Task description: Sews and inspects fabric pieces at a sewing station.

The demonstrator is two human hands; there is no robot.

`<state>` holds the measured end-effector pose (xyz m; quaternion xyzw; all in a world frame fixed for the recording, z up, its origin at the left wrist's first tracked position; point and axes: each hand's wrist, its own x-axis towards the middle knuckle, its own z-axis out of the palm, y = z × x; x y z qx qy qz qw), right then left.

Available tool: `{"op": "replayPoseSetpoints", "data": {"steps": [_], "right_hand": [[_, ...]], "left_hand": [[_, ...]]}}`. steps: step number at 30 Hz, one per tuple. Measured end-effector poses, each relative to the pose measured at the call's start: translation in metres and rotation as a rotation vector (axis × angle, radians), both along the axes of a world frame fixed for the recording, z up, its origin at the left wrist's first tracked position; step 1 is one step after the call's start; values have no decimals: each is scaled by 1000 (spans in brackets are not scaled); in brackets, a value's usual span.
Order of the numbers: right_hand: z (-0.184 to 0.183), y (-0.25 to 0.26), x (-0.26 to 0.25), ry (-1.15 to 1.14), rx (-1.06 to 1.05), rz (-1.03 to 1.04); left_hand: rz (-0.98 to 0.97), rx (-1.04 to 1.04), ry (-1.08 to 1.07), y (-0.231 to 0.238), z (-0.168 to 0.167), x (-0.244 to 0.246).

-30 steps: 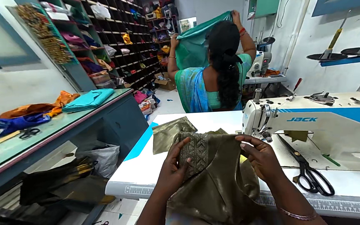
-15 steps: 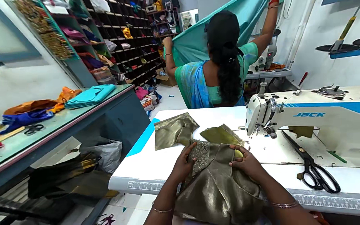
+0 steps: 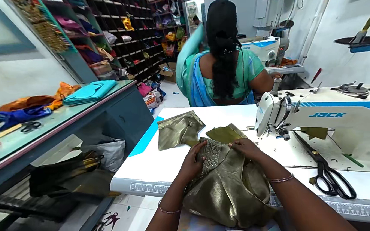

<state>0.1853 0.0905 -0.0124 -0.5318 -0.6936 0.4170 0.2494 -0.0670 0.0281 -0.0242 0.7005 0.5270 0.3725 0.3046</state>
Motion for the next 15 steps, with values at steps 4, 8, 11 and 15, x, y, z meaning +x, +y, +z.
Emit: {"op": "replayPoseSetpoints", "data": {"steps": [4, 8, 11, 15], "right_hand": [[-19, -3, -3, 94, 9, -36], [-23, -3, -4, 57, 61, -50], [-20, -2, -6, -52, 90, -115], [-21, 1, -5, -165, 119, -136]], "left_hand": [[252, 97, 299, -21, 4, 30], [-99, -101, 567, -64, 0, 87], [-238, -245, 707, -69, -15, 99], [-282, -305, 681, -66, -11, 98]]}}
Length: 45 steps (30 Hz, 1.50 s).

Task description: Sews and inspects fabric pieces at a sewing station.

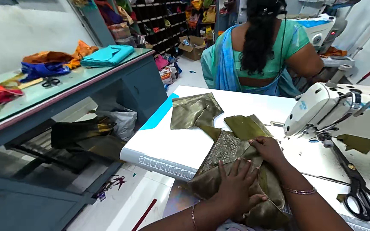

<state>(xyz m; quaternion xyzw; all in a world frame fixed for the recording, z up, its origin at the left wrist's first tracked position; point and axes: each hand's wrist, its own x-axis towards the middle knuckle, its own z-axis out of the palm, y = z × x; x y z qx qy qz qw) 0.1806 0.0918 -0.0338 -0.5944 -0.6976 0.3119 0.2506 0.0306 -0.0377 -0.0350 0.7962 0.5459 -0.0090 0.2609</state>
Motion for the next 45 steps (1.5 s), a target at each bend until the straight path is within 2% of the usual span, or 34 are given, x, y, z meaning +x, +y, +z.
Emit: {"op": "replayPoseSetpoints", "data": {"steps": [4, 7, 9, 11, 13, 15, 18, 22, 25, 27, 29, 34, 40, 42, 45], "right_hand": [[-2, 5, 3, -35, 19, 40], [-6, 3, 7, 44, 90, 67], [-3, 0, 8, 70, 128, 63], [8, -11, 7, 42, 135, 46], [20, -27, 5, -5, 150, 63], [30, -41, 5, -77, 72, 99], [45, -57, 10, -241, -153, 173], [52, -73, 25, -356, -317, 291], [55, -80, 31, -366, -358, 317], [57, -85, 30, -267, -240, 229], [50, -83, 26, -73, -29, 156], [49, -84, 14, 231, 206, 273], [64, -98, 27, 314, 413, 98], [69, -100, 40, 338, 455, 45], [72, -102, 60, 372, 522, -4]], "left_hand": [[-22, -5, -50, 1, 2, -3], [14, 11, -268, 3, 9, -19], [203, 218, -442, 7, 8, -35], [429, 393, -451, 18, 10, -56], [572, 353, -359, 28, 16, -78], [564, 236, -260, 34, 18, -88], [492, 104, -202, 35, 21, -79], [441, 44, -249, 32, 21, -68], [376, 112, -402, 30, 14, -66], [356, 194, -509, 24, 13, -64], [316, 294, -571, 17, 17, -60], [178, 473, -667, 3, 35, -50], [136, 260, -572, -10, 58, -63], [115, 243, -539, -13, 58, -67], [78, 283, -604, -14, 51, -72]]}}
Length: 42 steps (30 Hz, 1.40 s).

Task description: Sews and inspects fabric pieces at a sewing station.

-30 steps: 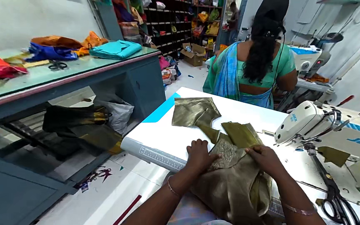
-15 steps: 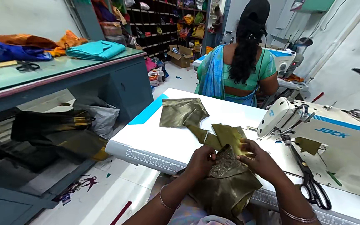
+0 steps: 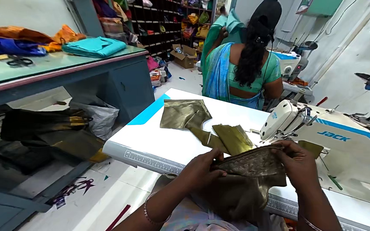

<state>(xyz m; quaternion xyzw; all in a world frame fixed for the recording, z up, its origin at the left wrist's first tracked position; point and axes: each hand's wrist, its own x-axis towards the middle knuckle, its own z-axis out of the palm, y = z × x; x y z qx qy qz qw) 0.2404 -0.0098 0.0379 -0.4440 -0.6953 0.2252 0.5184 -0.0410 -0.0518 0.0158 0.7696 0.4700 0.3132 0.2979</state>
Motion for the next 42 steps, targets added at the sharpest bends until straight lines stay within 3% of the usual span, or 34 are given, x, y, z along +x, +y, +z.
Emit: {"op": "replayPoseSetpoints", "data": {"steps": [6, 12, 20, 25, 27, 29, 32, 36, 42], "right_hand": [[-3, -6, 26, 66, 62, -67], [-11, -14, 35, 147, 45, -100], [-12, -36, 42, 201, -56, -17], [0, -47, 54, -32, -186, -150], [6, -53, 50, -242, -88, -184], [8, -54, 35, -376, 100, -89], [3, -54, -4, -482, 245, 98], [-2, -47, -35, -578, 381, 138], [6, -37, -24, -495, 341, -8]], "left_hand": [[-79, 110, -134, 5, -19, 0], [83, -32, -422, 1, -25, 13], [234, 206, -712, -7, -15, 20], [80, 396, -658, -8, -15, 21], [43, 428, -622, -9, -13, 25], [19, 464, -578, -10, -11, 30], [-25, 511, -520, -11, -8, 36], [-45, 547, -481, -13, -4, 40], [-113, 169, -474, -20, -2, 29]]}}
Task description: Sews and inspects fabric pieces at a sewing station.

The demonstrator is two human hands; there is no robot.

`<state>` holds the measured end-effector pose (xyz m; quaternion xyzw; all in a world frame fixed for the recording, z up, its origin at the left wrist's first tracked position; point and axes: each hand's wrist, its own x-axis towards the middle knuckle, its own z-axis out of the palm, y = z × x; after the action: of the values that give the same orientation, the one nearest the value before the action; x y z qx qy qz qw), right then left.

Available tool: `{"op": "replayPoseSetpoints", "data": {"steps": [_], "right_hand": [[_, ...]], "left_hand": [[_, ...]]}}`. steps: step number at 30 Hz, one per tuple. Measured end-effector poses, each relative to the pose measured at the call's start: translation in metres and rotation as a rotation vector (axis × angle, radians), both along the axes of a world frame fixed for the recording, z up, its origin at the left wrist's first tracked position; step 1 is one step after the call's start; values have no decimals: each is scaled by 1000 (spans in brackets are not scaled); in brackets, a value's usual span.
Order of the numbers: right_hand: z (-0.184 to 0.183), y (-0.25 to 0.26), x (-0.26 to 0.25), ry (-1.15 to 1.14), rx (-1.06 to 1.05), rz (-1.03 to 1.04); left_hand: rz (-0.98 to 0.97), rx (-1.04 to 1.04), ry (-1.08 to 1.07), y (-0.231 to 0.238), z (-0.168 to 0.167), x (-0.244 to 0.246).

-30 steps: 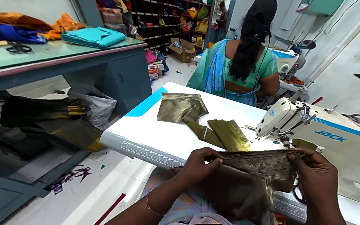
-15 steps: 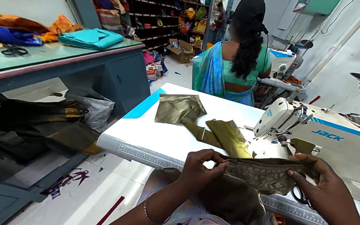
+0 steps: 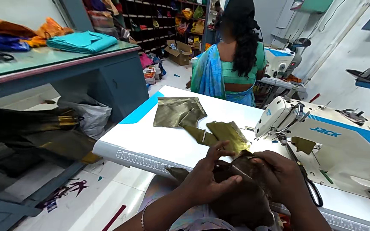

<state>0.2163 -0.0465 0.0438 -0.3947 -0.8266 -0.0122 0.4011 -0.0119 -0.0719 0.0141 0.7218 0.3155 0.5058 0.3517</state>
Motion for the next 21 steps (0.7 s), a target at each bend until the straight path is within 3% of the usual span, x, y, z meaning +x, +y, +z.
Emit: {"op": "replayPoseSetpoints", "data": {"steps": [9, 16, 21], "right_hand": [[6, 3, 16, 87, 12, -120], [12, 1, 27, 232, 33, -222], [16, 3, 44, 382, -24, -324]], "left_hand": [[102, -81, 449, -3, 1, -4], [-33, -240, 866, 10, 18, -20], [43, -253, 816, 22, 15, -47]]}}
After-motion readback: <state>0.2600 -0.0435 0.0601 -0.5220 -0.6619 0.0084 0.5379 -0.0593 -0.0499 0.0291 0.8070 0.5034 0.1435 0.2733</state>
